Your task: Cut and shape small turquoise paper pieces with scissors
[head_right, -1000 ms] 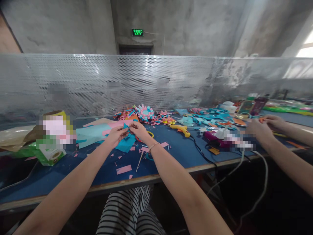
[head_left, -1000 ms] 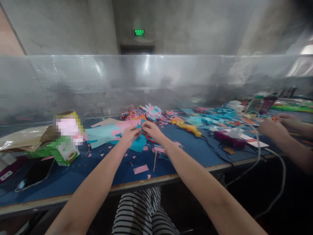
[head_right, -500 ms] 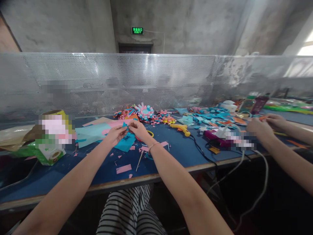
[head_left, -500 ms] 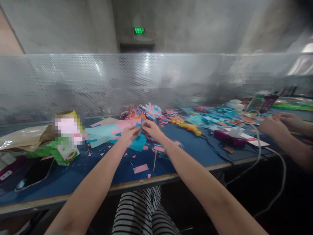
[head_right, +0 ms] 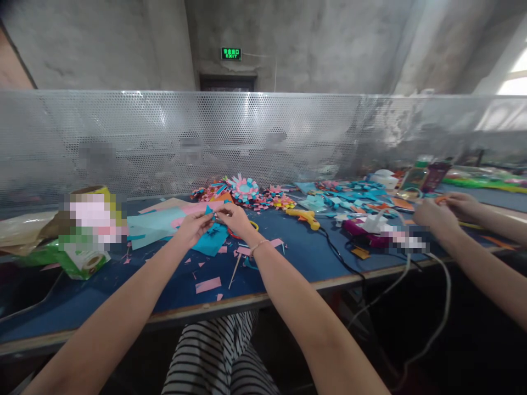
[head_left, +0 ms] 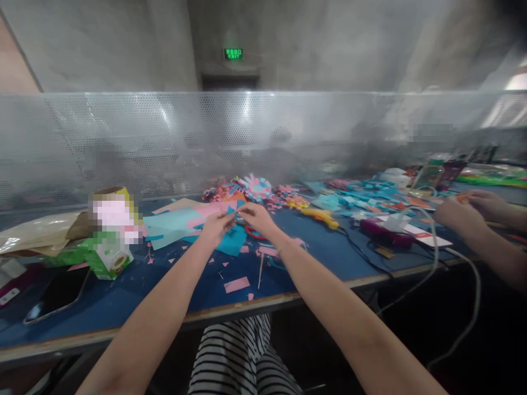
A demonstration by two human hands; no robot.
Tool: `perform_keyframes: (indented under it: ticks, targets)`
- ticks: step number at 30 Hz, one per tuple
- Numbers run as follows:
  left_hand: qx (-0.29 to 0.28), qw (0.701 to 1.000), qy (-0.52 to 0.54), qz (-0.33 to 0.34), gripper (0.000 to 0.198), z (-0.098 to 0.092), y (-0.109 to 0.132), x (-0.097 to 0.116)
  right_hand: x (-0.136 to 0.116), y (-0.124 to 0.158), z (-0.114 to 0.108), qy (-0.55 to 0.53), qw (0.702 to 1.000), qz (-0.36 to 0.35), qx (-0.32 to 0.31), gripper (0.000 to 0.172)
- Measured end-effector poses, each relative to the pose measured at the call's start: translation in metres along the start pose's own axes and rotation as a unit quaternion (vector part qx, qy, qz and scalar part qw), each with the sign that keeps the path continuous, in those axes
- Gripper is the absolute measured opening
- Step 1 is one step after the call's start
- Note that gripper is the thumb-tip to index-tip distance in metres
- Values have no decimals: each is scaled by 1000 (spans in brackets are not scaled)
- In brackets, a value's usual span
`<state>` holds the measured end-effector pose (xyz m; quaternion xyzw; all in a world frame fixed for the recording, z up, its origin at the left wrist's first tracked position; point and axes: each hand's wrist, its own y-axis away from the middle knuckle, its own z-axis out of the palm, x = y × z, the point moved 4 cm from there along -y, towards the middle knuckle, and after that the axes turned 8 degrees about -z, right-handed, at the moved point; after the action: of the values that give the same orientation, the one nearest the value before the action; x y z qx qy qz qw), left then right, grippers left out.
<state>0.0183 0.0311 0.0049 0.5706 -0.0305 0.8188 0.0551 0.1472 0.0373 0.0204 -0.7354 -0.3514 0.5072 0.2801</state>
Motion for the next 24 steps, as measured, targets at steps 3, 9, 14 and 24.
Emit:
perform_keyframes:
  ticks: [3,9,14,24]
  targets:
    - [-5,1000,-11,14,19,0,1,1,1,0,0,-8,1000,8,1,14]
    - [-4,1000,-8,16,18,1,1,1,-2,1,1,-16,1000,7,-2,13]
    - [-3,1000,-13,18,19,1,1,1,-4,1,1,-50,998,33,0,12]
    - [18,984,-147,95,18,-6,-6,1,6,3,4,-159,977,144,-2,12]
